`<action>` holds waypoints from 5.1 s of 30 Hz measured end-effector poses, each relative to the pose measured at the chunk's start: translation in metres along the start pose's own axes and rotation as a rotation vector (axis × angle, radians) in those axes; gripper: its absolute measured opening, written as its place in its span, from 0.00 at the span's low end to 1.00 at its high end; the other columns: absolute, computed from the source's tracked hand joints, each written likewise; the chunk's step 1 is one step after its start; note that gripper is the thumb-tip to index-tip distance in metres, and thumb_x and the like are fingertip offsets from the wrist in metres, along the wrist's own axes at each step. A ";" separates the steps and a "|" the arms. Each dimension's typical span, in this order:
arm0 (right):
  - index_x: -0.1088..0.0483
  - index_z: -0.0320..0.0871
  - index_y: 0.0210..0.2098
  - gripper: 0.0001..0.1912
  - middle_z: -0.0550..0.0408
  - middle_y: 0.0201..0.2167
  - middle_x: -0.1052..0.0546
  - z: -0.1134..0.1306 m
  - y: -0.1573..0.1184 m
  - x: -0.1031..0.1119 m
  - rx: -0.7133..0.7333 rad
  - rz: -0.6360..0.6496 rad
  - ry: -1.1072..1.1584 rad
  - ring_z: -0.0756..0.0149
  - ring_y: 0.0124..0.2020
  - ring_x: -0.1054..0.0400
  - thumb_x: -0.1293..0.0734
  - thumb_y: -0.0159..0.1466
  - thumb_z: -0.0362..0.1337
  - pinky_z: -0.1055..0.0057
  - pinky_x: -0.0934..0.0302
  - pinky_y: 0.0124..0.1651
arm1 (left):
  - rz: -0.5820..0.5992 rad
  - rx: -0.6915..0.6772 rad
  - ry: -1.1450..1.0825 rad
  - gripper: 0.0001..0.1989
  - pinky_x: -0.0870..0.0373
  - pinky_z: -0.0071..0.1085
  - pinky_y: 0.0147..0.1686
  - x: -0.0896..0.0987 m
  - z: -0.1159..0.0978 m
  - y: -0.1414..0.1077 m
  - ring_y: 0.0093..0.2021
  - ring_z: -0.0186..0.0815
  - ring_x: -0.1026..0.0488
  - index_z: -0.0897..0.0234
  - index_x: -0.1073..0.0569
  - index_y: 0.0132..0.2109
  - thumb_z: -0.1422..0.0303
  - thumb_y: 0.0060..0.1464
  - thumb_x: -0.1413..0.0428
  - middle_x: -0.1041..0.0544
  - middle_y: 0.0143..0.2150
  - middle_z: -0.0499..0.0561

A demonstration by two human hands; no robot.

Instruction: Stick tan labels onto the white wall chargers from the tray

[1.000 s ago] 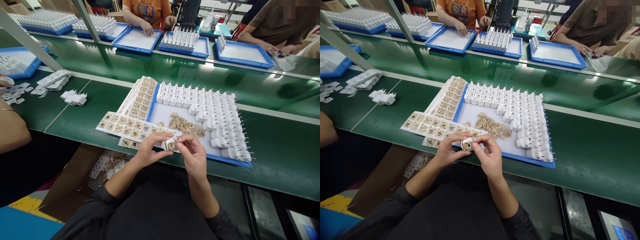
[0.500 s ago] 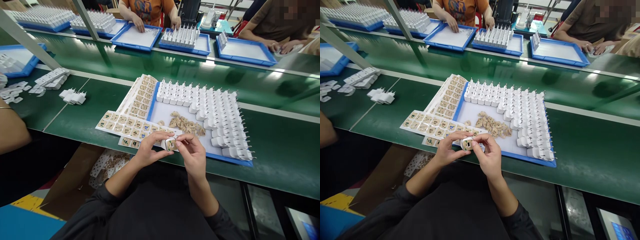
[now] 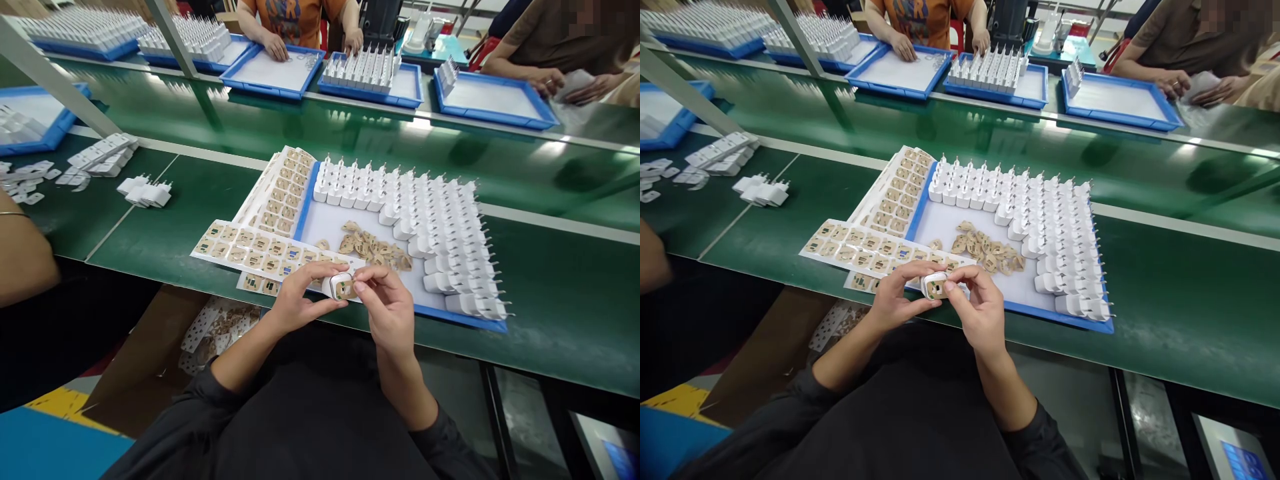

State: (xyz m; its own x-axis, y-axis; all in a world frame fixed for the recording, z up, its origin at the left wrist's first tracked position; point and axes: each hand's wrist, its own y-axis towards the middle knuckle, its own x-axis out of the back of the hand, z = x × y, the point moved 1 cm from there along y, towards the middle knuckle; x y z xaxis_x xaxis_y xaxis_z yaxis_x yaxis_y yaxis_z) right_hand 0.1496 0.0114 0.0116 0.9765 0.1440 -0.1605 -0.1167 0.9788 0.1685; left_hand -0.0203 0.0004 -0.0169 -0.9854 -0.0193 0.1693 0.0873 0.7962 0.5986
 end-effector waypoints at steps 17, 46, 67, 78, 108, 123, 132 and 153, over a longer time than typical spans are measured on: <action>0.25 0.47 0.35 0.01 0.57 0.33 0.24 0.002 0.000 -0.003 -0.010 -0.003 -0.009 0.65 0.38 0.30 0.28 0.65 0.36 0.68 0.34 0.45 | -0.010 -0.003 0.025 0.24 0.22 0.42 0.53 0.001 -0.001 0.001 0.54 0.45 0.20 0.61 0.28 0.54 0.70 0.51 0.30 0.18 0.51 0.59; 0.27 0.52 0.47 0.15 0.54 0.44 0.31 0.003 0.006 -0.011 0.002 0.117 -0.165 0.65 0.43 0.31 0.26 0.62 0.37 0.70 0.28 0.39 | -0.153 -0.097 0.031 0.24 0.24 0.48 0.56 0.001 0.004 -0.005 0.55 0.44 0.20 0.58 0.30 0.54 0.73 0.53 0.32 0.19 0.53 0.60; 0.27 0.48 0.33 0.03 0.56 0.37 0.30 -0.017 0.008 -0.025 -0.140 0.036 0.209 0.64 0.40 0.34 0.29 0.60 0.38 0.68 0.36 0.42 | -0.202 -0.376 0.373 0.24 0.18 0.45 0.51 -0.004 0.001 0.000 0.55 0.41 0.20 0.56 0.34 0.53 0.72 0.54 0.32 0.18 0.52 0.54; 0.27 0.48 0.31 0.01 0.57 0.36 0.30 -0.013 0.010 -0.027 -0.166 0.031 0.259 0.65 0.38 0.35 0.30 0.58 0.35 0.69 0.37 0.40 | -0.203 -0.374 0.370 0.26 0.19 0.46 0.53 -0.004 0.003 -0.002 0.55 0.41 0.20 0.54 0.33 0.53 0.72 0.52 0.31 0.18 0.53 0.52; 0.22 0.43 0.43 0.14 0.45 0.46 0.20 -0.048 0.058 0.077 0.388 -0.169 -1.053 0.58 0.38 0.24 0.36 0.70 0.45 0.60 0.28 0.43 | -0.623 0.526 0.706 0.22 0.26 0.36 0.57 0.204 0.075 0.021 0.55 0.41 0.24 0.64 0.29 0.57 0.69 0.55 0.41 0.25 0.57 0.57; 0.24 0.46 0.42 0.09 0.48 0.41 0.18 -0.042 0.054 0.057 0.461 0.042 -1.027 0.54 0.44 0.25 0.37 0.70 0.38 0.56 0.31 0.49 | -0.568 0.728 1.151 0.22 0.44 0.60 0.62 0.268 0.073 0.014 0.64 0.62 0.41 0.68 0.31 0.53 0.59 0.57 0.39 0.32 0.58 0.62; 0.26 0.48 0.49 0.10 0.48 0.46 0.20 -0.035 0.025 0.023 0.335 0.435 -0.905 0.54 0.47 0.25 0.34 0.69 0.35 0.52 0.32 0.53 | 0.463 0.049 0.711 0.16 0.33 0.47 0.63 0.071 0.021 0.019 0.63 0.47 0.28 0.55 0.23 0.57 0.59 0.66 0.45 0.22 0.60 0.55; 0.27 0.48 0.41 0.04 0.51 0.40 0.21 -0.025 0.007 0.049 0.287 0.202 -0.627 0.58 0.45 0.27 0.35 0.70 0.36 0.58 0.33 0.49 | 0.499 -0.003 0.804 0.17 0.43 0.46 0.69 0.029 0.031 -0.006 0.64 0.44 0.29 0.55 0.25 0.60 0.60 0.68 0.47 0.23 0.62 0.53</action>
State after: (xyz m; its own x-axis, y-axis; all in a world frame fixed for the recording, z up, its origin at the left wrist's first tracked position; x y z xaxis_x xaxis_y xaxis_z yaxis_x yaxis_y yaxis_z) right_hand 0.1924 0.0288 -0.0191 0.8711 0.1226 0.4755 -0.3376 0.8526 0.3989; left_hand -0.0536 0.0141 -0.0402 -0.4378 -0.0885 0.8947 0.4731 0.8235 0.3130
